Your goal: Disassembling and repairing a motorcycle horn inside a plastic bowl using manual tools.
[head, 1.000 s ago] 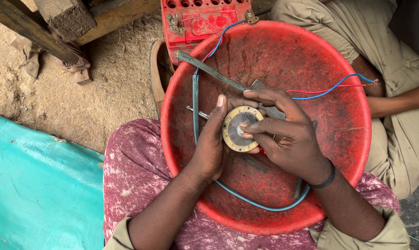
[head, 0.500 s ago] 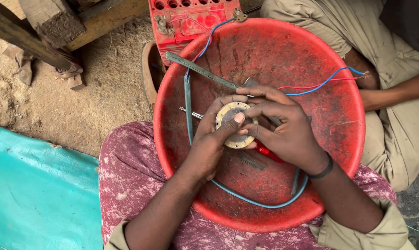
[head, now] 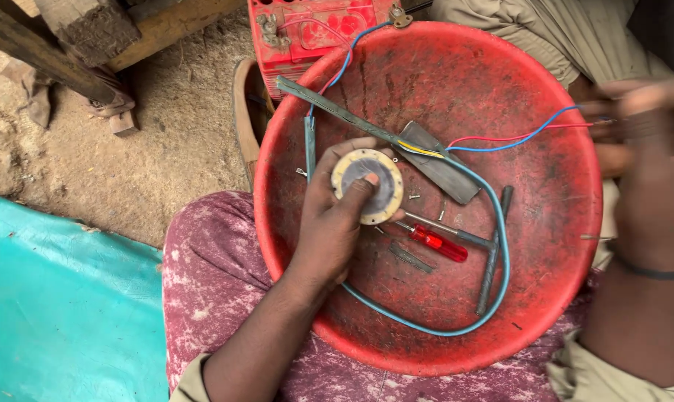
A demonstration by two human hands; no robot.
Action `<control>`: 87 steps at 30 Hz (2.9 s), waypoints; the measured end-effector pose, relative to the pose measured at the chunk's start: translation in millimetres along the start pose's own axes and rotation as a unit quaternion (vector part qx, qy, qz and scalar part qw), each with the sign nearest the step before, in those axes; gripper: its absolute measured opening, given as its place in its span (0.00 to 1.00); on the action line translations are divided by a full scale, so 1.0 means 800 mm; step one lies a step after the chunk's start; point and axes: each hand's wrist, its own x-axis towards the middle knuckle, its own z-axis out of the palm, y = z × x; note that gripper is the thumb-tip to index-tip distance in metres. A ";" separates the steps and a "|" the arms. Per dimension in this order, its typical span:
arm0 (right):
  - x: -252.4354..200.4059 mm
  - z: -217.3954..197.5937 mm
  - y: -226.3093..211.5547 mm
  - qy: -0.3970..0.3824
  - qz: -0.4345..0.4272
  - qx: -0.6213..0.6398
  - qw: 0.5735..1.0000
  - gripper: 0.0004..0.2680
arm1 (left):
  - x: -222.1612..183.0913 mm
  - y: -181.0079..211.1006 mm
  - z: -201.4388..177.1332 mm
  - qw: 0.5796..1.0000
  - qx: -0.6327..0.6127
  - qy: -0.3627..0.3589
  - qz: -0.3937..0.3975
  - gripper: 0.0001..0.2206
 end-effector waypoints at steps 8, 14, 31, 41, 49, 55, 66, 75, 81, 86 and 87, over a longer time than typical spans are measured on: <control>0.027 -0.198 0.205 0.003 0.068 -0.239 0.969 0.10 | -0.003 0.009 0.015 0.999 0.043 0.017 -0.025 0.17; 0.053 -0.102 0.189 -0.172 0.144 -0.319 0.921 0.13 | -0.002 0.005 0.020 0.998 0.049 0.021 -0.041 0.17; 0.066 -0.075 0.338 -0.137 0.086 -0.475 0.865 0.10 | -0.004 0.010 0.017 0.997 0.041 0.016 -0.057 0.18; 0.074 -0.130 0.396 -0.085 0.066 -0.507 0.855 0.10 | -0.004 0.013 0.017 0.995 0.048 0.025 -0.079 0.18; 0.072 -0.117 0.290 0.009 0.035 -0.432 0.901 0.11 | -0.005 0.013 0.017 0.995 0.048 0.029 -0.081 0.18; 0.071 -0.146 0.217 0.060 -0.092 -0.253 0.961 0.07 | -0.004 0.012 0.014 0.995 0.053 0.031 -0.073 0.17; 0.012 -0.108 0.038 0.166 0.096 0.292 0.937 0.08 | -0.007 0.006 0.017 0.994 0.056 0.019 -0.090 0.17; -0.036 -0.037 0.054 -0.030 0.261 0.489 0.832 0.17 | -0.005 0.003 0.021 0.993 0.045 0.028 -0.108 0.18; -0.062 0.038 -0.002 -0.189 0.290 0.555 0.757 0.28 | -0.006 -0.004 0.016 0.995 0.039 0.009 -0.092 0.17; -0.067 0.042 0.006 -0.198 0.365 0.498 0.761 0.22 | -0.005 0.000 0.015 0.995 0.027 0.015 -0.090 0.16; -0.066 0.039 0.007 -0.190 0.382 0.497 0.756 0.22 | -0.005 0.001 0.015 0.996 0.026 0.020 -0.088 0.17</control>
